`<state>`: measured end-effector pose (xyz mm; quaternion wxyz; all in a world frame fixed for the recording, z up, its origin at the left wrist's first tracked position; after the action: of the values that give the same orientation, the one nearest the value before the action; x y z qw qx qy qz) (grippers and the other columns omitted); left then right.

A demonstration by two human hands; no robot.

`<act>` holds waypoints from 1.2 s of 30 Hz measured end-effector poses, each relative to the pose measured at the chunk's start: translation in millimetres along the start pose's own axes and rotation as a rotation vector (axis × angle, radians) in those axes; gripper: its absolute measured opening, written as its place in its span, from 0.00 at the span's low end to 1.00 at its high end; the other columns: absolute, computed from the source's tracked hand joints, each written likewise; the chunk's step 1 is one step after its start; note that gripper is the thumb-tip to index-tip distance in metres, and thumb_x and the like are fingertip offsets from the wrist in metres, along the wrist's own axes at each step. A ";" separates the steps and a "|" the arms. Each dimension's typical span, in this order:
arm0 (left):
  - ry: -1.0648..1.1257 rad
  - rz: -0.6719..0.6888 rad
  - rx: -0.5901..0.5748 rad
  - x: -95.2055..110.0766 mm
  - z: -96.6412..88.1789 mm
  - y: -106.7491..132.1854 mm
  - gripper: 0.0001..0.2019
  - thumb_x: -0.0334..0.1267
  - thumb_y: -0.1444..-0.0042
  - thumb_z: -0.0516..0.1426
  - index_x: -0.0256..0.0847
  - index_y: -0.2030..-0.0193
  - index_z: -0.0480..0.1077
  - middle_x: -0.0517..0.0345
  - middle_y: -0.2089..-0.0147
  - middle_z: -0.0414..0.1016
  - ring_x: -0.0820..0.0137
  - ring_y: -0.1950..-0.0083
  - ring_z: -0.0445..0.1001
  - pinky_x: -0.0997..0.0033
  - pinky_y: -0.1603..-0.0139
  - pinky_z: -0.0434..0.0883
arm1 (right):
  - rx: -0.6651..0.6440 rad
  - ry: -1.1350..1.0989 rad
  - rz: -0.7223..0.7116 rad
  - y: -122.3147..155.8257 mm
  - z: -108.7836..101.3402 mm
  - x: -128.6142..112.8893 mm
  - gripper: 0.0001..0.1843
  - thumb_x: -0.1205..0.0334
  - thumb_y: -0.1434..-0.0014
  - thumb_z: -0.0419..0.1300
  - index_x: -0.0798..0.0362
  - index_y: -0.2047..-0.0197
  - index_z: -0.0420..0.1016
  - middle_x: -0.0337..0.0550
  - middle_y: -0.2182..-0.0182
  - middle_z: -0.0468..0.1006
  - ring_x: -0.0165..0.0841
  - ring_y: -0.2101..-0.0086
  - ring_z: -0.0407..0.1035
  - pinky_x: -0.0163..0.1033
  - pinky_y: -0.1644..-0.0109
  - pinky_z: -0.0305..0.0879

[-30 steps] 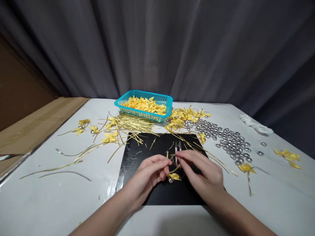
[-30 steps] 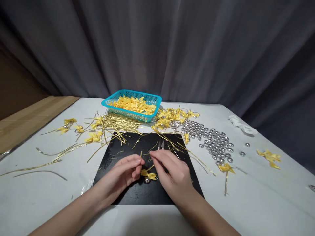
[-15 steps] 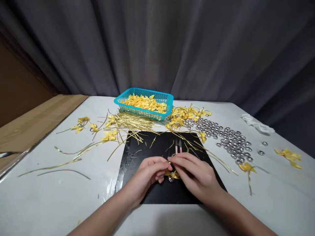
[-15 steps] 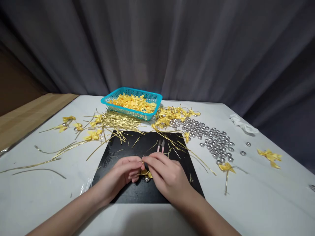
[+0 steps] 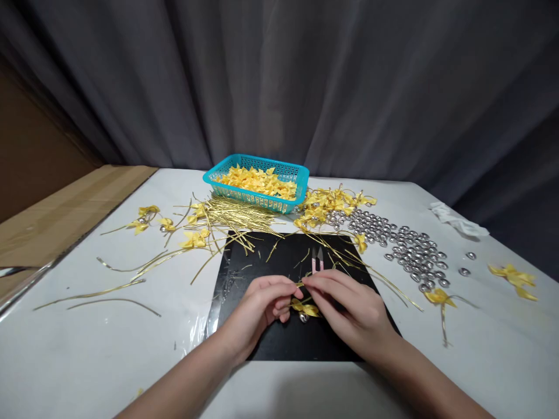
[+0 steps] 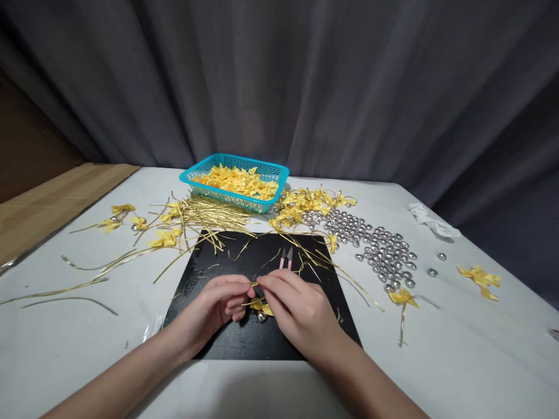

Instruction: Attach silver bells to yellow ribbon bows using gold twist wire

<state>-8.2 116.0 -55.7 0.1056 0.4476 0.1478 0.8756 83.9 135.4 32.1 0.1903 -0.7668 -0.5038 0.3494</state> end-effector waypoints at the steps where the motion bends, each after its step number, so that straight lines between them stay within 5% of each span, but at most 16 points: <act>1: -0.023 0.000 0.015 0.0 -0.9 0.0 0.07 0.36 0.55 0.60 0.33 0.78 0.73 0.68 0.84 0.51 0.80 0.80 0.49 0.76 0.76 0.52 | 0.014 0.013 0.009 0.1 -1.5 0.6 0.09 0.72 0.41 0.54 0.55 0.60 0.74 0.44 0.66 0.77 0.28 0.66 0.73 0.30 0.62 0.72; 7: -0.080 0.000 0.074 0.6 -5.4 0.4 0.08 0.37 0.58 0.61 0.34 0.79 0.72 0.67 0.85 0.52 0.79 0.80 0.49 0.75 0.77 0.51 | -0.040 0.020 -0.036 0.9 0.5 -2.1 0.13 0.72 0.40 0.51 0.54 0.57 0.74 0.46 0.64 0.77 0.28 0.66 0.74 0.29 0.61 0.72; 15: -0.040 -0.017 -0.010 -2.0 -2.0 -0.2 0.07 0.35 0.56 0.60 0.33 0.79 0.71 0.68 0.84 0.51 0.79 0.80 0.49 0.76 0.76 0.52 | -0.125 -0.005 -0.117 -1.8 5.4 -9.8 0.12 0.73 0.40 0.50 0.56 0.59 0.73 0.45 0.67 0.77 0.27 0.69 0.73 0.28 0.67 0.70; 22: 0.050 -0.001 -0.045 -2.4 -2.2 -1.3 0.12 0.40 0.50 0.58 0.34 0.78 0.71 0.68 0.84 0.49 0.79 0.80 0.48 0.76 0.75 0.53 | -0.090 0.030 -0.123 -0.5 2.9 -8.9 0.12 0.72 0.40 0.51 0.54 0.59 0.73 0.45 0.66 0.77 0.27 0.69 0.73 0.28 0.66 0.71; 29: 0.001 -0.005 0.005 -3.1 -4.6 -1.5 0.09 0.37 0.54 0.61 0.33 0.77 0.72 0.67 0.83 0.51 0.79 0.79 0.49 0.77 0.76 0.52 | -0.090 0.023 -0.120 1.0 3.1 -9.6 0.12 0.74 0.41 0.51 0.55 0.58 0.73 0.46 0.66 0.77 0.28 0.68 0.73 0.29 0.66 0.70; 32: -0.056 0.023 0.035 1.8 -5.5 -0.9 0.09 0.39 0.55 0.61 0.34 0.78 0.72 0.66 0.82 0.55 0.78 0.78 0.50 0.76 0.76 0.52 | -0.054 -0.113 0.027 -2.4 -0.1 -1.0 0.09 0.71 0.42 0.54 0.56 0.60 0.74 0.46 0.68 0.76 0.26 0.72 0.71 0.29 0.69 0.69; 36: -0.368 0.157 0.079 18.5 -4.7 2.3 0.12 0.43 0.53 0.59 0.35 0.77 0.72 0.63 0.80 0.62 0.77 0.78 0.54 0.74 0.75 0.51 | -0.168 -0.439 0.582 3.6 17.4 34.1 0.13 0.57 0.42 0.55 0.58 0.62 0.75 0.40 0.80 0.71 0.23 0.84 0.61 0.28 0.82 0.58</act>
<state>-22.8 119.0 -43.6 0.0449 0.6140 0.1250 0.7781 81.9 163.8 6.2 -0.0931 -0.7978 -0.3203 0.5022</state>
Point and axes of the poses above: each hand's wrist, its own y-axis away from the middle knuckle, its own z-axis out of the palm, x = y × z, the point moved 9 cm from there along -y, towards the middle knuckle
